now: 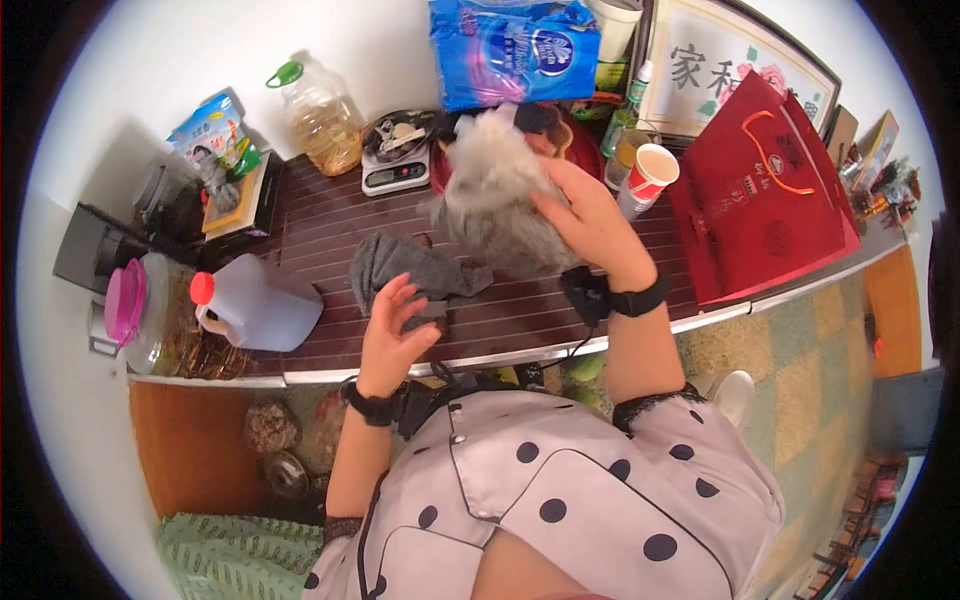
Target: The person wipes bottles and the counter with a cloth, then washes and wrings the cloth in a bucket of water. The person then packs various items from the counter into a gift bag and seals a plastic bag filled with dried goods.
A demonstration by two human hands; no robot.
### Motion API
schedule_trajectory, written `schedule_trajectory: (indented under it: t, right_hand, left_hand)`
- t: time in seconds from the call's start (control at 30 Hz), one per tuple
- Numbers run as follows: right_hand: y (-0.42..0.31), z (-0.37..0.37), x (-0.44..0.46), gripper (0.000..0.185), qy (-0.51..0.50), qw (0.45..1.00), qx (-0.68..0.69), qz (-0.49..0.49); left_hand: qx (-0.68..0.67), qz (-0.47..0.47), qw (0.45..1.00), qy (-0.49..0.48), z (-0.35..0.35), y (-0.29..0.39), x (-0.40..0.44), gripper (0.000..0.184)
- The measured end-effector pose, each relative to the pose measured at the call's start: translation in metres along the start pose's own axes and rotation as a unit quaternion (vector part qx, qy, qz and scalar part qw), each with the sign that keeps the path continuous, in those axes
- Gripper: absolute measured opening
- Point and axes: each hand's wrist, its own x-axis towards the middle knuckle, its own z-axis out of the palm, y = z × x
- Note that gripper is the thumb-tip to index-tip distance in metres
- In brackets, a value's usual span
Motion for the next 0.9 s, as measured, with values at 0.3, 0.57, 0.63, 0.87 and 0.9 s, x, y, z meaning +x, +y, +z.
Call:
schedule_trajectory:
  t: [0.3,0.57,0.63,0.87,0.9]
  right_hand:
    - [0.014,0.022,-0.012,0.034,-0.295,0.942,0.152,0.04]
    - [0.032,0.016,-0.046,0.034,-0.091,0.99,0.06,0.094]
    - [0.029,0.0,-0.058,0.029,0.019,0.98,0.14,0.143]
    - [0.018,-0.044,-0.12,0.028,0.202,0.911,0.232,0.276]
    - [0.017,-0.046,-0.127,0.029,0.196,0.909,0.225,0.291]
  left_hand:
    - [0.332,0.149,0.926,-0.098,0.007,-0.012,0.035,0.103]
    - [0.276,0.019,0.961,-0.004,0.013,-0.064,0.064,0.056]
    - [0.261,0.036,0.965,0.007,0.012,-0.064,0.066,0.049]
    - [0.043,0.071,0.995,0.046,0.023,-0.035,0.065,0.044]
    - [0.021,0.088,0.995,0.045,0.022,-0.033,0.066,0.04]
